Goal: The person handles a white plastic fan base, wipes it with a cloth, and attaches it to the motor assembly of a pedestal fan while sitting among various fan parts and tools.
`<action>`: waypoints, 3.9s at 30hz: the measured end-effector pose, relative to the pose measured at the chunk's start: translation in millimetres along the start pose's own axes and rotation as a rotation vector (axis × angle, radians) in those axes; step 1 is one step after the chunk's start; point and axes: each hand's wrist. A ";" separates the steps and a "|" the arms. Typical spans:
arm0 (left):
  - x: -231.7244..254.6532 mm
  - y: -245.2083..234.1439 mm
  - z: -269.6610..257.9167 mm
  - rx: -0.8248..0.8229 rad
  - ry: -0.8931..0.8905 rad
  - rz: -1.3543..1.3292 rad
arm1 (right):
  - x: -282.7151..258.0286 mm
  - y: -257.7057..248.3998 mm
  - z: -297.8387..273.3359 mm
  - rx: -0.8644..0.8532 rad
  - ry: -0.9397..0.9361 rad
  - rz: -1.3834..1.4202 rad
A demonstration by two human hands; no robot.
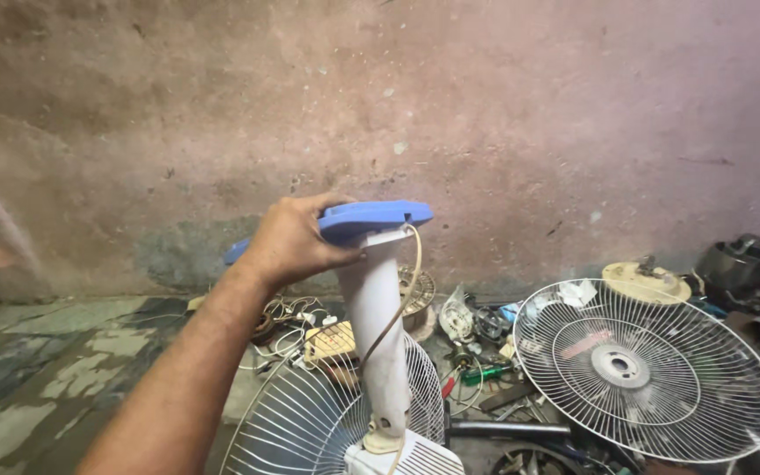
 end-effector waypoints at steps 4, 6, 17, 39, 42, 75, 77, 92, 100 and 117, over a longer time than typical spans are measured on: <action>5.8 4.6 3.0 0.004 0.025 -0.058 | -15.1 -95.3 -45.4 0.117 0.017 0.164; 11.2 6.2 3.0 -0.024 0.033 -0.061 | -61.7 -168.5 -102.1 0.308 -0.084 0.420; 45.5 7.1 -3.0 -0.033 0.072 0.040 | -264.5 -322.8 -242.2 1.004 -0.434 0.814; 43.9 3.7 -18.7 0.087 0.223 0.165 | -370.1 -257.4 -130.9 1.739 -0.405 1.024; 44.7 11.0 -21.2 0.117 0.232 0.195 | -373.3 -253.6 -128.7 1.717 -0.350 1.074; 89.6 4.5 -66.6 0.130 0.593 0.079 | -217.3 -309.6 -137.9 1.108 -1.057 1.103; 88.2 6.6 -67.7 0.118 0.550 0.111 | -216.8 -305.7 -133.5 1.103 -0.962 1.091; 6.7 10.7 -97.7 0.365 0.397 0.285 | -213.6 -327.6 -148.7 1.112 -0.967 0.755; 4.1 9.2 -109.4 0.449 0.520 0.299 | -212.3 -322.3 -157.9 1.190 -1.058 0.798; -53.1 -84.1 -104.8 0.594 0.762 0.868 | -272.3 -346.6 -167.4 1.674 -1.193 0.528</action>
Point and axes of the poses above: each hand's wrist, its own z-axis towards the middle knuckle, its own y-axis out of the palm, x = y × z, and after that the axes turned 1 degree about -z, right-handed
